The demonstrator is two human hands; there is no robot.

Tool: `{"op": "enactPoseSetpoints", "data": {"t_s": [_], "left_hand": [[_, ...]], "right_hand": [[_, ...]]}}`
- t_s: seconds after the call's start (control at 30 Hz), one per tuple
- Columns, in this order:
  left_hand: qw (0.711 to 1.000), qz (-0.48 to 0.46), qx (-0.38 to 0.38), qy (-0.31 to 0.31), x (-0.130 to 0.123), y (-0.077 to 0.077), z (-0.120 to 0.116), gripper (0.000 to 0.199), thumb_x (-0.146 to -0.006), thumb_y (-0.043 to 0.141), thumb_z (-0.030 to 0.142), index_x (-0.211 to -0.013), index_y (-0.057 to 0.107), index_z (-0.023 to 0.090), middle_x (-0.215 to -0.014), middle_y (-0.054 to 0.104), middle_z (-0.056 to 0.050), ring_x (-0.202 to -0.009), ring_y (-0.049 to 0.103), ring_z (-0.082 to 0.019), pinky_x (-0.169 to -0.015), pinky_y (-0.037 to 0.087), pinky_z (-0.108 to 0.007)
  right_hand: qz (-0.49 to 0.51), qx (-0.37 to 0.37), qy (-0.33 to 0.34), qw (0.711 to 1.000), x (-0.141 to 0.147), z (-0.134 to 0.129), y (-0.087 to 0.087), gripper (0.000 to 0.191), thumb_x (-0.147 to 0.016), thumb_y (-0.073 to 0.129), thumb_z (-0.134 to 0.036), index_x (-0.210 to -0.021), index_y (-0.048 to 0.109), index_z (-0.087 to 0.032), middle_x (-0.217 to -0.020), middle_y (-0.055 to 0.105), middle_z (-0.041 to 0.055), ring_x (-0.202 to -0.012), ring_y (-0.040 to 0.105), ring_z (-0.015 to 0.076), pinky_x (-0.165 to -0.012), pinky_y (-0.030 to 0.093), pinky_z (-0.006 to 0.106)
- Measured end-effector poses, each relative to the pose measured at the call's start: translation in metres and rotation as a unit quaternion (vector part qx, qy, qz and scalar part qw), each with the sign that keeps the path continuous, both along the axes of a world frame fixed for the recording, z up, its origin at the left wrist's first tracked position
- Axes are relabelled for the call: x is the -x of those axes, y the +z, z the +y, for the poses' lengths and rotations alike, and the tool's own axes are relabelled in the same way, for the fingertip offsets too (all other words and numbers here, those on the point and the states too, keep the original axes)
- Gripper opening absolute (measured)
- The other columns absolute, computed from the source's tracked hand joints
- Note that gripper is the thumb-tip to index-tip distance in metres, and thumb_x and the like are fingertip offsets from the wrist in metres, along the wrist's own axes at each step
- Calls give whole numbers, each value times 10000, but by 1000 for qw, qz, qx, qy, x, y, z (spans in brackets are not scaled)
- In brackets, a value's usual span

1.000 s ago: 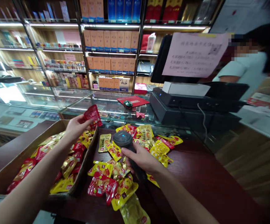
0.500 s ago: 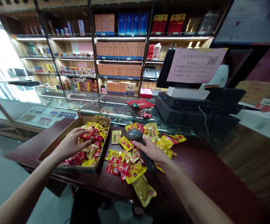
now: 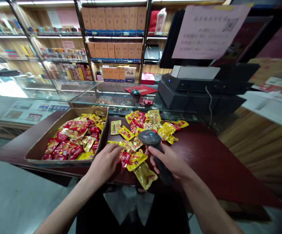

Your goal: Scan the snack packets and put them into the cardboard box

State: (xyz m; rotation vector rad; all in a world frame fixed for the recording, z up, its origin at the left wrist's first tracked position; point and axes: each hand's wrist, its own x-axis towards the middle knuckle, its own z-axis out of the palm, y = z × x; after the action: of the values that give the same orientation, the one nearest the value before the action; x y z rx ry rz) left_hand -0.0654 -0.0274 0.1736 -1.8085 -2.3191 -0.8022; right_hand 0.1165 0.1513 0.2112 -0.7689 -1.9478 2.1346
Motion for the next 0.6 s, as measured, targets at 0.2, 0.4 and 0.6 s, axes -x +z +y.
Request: {"op": "enactPoseSetpoints", "data": {"t_s": [0.2, 0.4, 0.6], "left_hand": [[992, 40, 113, -25, -3, -27, 0, 595, -836, 550, 148, -1422, 478, 225, -1448, 507, -116, -1322, 476, -303, -1084, 413, -474], [993, 52, 108, -10, 18, -43, 13, 376, -926, 513, 237, -1289, 602, 197, -1309, 639, -114, -1261, 538, -305, -1026, 438, -497], [975, -189, -85, 77, 6, -27, 4, 372, -937, 508, 325, -1269, 599, 185, -1229, 674, -124, -1099, 644, -267, -967, 489, -408]], "right_hand": [[-2, 16, -7, 1000, -38, -28, -27, 458, -828, 641, -602, -975, 496, -194, -584, 572, -65, -389, 495, 67, -396, 391, 181], [-36, 25, -13, 999, -55, -47, -40, 542, -821, 589, -680, -1006, 485, -181, -591, 541, -66, -401, 472, 67, -403, 380, 187], [-77, -10, -53, 996, -75, -65, -35, 605, -779, 575, -742, -1009, 533, -185, -581, 508, -58, -433, 451, 80, -428, 390, 202]]}}
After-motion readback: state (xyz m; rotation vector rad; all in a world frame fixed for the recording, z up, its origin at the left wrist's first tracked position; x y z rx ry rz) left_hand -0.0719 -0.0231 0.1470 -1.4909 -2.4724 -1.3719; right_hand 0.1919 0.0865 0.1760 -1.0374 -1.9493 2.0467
